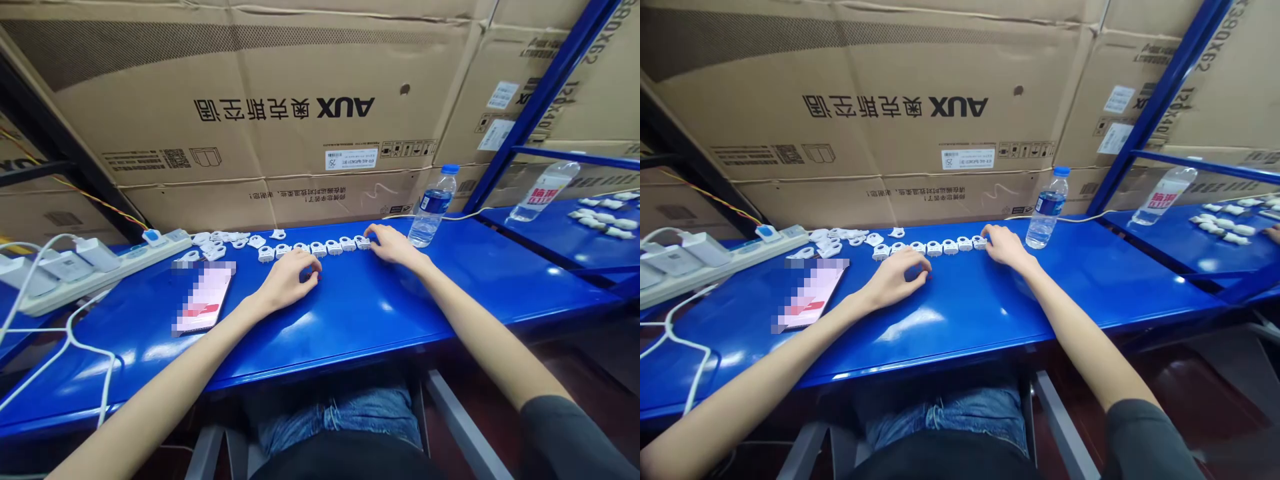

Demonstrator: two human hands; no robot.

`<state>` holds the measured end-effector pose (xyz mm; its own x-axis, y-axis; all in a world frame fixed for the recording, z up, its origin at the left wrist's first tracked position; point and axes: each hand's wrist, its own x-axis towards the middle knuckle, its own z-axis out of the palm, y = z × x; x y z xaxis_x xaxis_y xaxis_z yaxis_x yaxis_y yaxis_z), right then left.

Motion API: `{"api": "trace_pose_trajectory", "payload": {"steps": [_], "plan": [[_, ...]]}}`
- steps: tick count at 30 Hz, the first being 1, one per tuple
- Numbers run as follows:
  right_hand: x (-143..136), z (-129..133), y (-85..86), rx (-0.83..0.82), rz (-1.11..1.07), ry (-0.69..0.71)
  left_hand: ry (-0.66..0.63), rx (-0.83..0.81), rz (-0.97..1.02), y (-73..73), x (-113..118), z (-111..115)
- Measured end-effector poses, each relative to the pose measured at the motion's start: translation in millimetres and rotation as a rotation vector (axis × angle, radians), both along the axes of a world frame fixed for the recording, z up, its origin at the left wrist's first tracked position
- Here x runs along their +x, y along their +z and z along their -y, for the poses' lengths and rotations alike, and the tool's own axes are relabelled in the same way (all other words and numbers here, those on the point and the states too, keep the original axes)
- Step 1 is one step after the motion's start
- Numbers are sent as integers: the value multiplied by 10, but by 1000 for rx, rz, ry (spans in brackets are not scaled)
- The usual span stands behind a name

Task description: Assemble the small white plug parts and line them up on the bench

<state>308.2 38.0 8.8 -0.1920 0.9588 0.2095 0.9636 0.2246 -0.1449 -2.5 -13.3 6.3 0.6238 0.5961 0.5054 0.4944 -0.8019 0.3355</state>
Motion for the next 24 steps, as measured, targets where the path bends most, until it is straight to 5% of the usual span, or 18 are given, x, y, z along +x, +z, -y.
{"api": "trace_pose_trajectory", "payload": {"steps": [6, 24], "plan": [[-168, 55, -71, 109, 8, 211, 94, -148, 176, -12, 11, -41], [-363, 90, -100, 250, -151, 314, 266, -179, 438, 53, 41, 12]]}}
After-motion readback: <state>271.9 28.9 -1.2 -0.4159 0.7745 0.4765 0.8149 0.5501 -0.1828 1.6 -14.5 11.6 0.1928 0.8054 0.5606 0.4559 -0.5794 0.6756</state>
